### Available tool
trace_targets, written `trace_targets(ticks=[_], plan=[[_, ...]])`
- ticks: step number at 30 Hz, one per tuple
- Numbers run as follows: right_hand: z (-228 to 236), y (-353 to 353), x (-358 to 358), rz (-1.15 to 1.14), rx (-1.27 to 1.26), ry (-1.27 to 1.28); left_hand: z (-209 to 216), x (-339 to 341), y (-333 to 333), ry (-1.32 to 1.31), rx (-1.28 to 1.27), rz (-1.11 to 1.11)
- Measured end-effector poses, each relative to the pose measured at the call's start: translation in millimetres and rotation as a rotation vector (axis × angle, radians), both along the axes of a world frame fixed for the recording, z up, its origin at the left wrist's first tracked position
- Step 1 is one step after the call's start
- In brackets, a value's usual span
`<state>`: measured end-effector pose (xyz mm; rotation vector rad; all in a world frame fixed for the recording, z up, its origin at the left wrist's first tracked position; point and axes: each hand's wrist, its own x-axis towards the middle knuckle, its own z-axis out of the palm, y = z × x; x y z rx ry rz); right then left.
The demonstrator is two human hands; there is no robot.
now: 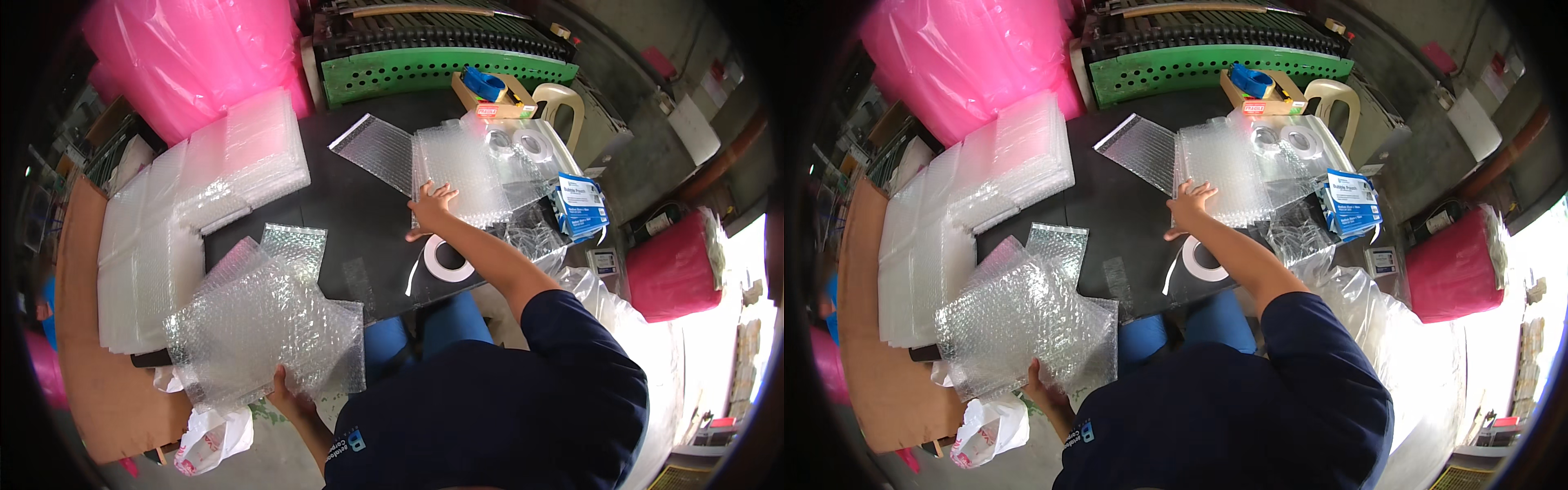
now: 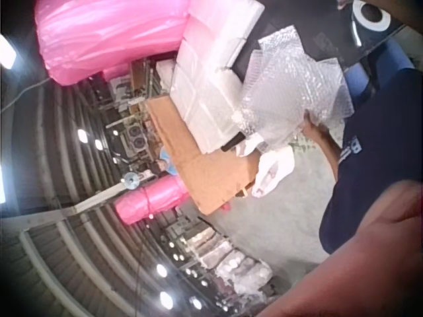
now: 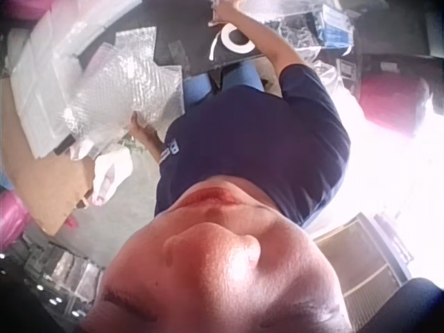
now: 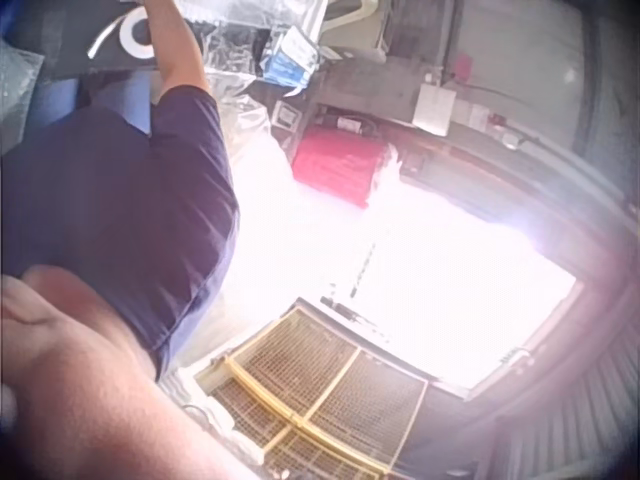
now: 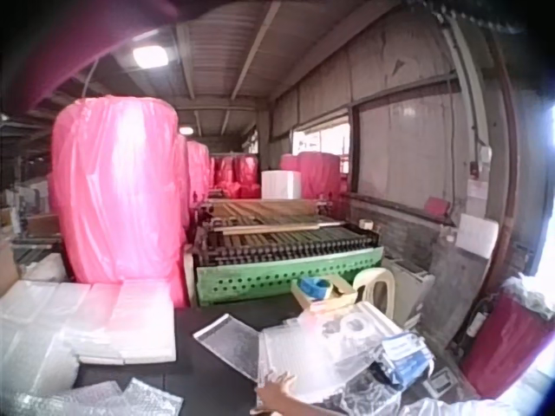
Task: The person sits at a table and seals multiple bubble wrap pouches using clear adhesive tape. They pick up each pouch, apply tape to the opening, and stack the sealed pouches on the table.
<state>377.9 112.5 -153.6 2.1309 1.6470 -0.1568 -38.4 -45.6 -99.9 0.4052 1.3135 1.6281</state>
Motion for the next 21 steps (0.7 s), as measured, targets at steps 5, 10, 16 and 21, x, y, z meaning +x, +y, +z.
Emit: trace_targets(ticks=[5, 10, 16, 21], plan=[[6, 16, -11, -0.061, -0.046, 0.010, -23, -24, -5, -0.018, -0.002, -0.064], [-5, 14, -5, -0.034, 0.031, -0.145, -7, -11, -11, 0.043, 0.101, -0.025], [153, 0, 84, -0.222, 1.075, 0.280, -7, -25, -14, 0.076, 0.057, -0.025], [179, -41, 160, -0.385, 1.706, 1.081, 24, -6, 6, 0.353, 0.078, 0.017]])
